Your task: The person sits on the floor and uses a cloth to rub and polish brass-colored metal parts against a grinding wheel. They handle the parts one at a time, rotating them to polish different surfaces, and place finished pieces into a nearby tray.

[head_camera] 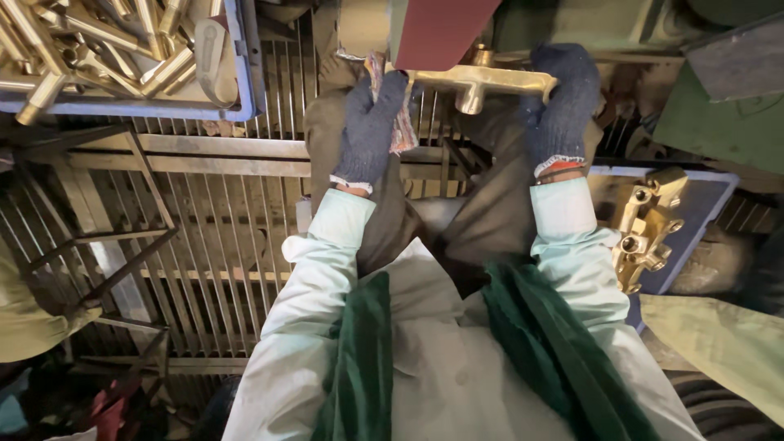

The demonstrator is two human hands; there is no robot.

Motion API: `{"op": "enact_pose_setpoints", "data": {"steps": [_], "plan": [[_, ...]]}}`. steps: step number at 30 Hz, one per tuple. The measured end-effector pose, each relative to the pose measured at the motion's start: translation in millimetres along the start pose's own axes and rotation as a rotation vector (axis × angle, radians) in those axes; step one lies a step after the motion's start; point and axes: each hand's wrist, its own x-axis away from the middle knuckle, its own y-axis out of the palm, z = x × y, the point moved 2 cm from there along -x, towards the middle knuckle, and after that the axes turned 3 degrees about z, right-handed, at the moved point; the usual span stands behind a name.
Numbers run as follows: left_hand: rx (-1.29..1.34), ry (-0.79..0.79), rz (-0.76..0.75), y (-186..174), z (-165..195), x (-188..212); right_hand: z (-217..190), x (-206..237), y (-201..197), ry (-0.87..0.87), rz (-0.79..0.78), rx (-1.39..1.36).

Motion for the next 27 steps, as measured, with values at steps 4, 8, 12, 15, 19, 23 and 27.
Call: {"op": "enact_pose_setpoints", "data": {"steps": [4, 8, 12, 15, 19, 23, 27], "plan": [[-0.025, 0.014, -0.027, 13, -4, -8, -20, 10, 6, -1.110, -0.241, 0.886], [0.145, 0.025, -0.116, 27, 15, -3, -16, 2, -13, -0.038, -0.109, -0.140], [-0.180, 0.039, -0.259, 1, 57, 48, -20, 67, -46, -0.557, -0.051, 0.353], [-0.179, -0.030, -0.315, -22, 78, 89, 0, 155, -82, -0.744, 0.013, 0.251], [-0.002, 0.091, -0.398, -25, 91, 125, 10, 222, -105, -0.816, 0.036, 0.092], [-0.509, 0.344, -0.405, -19, 107, 134, -3, 243, -105, -0.847, 0.021, 0.031], [-0.678, 0.290, -0.414, -11, 126, 150, -19, 242, -95, -0.902, 0.022, -0.034]]}}
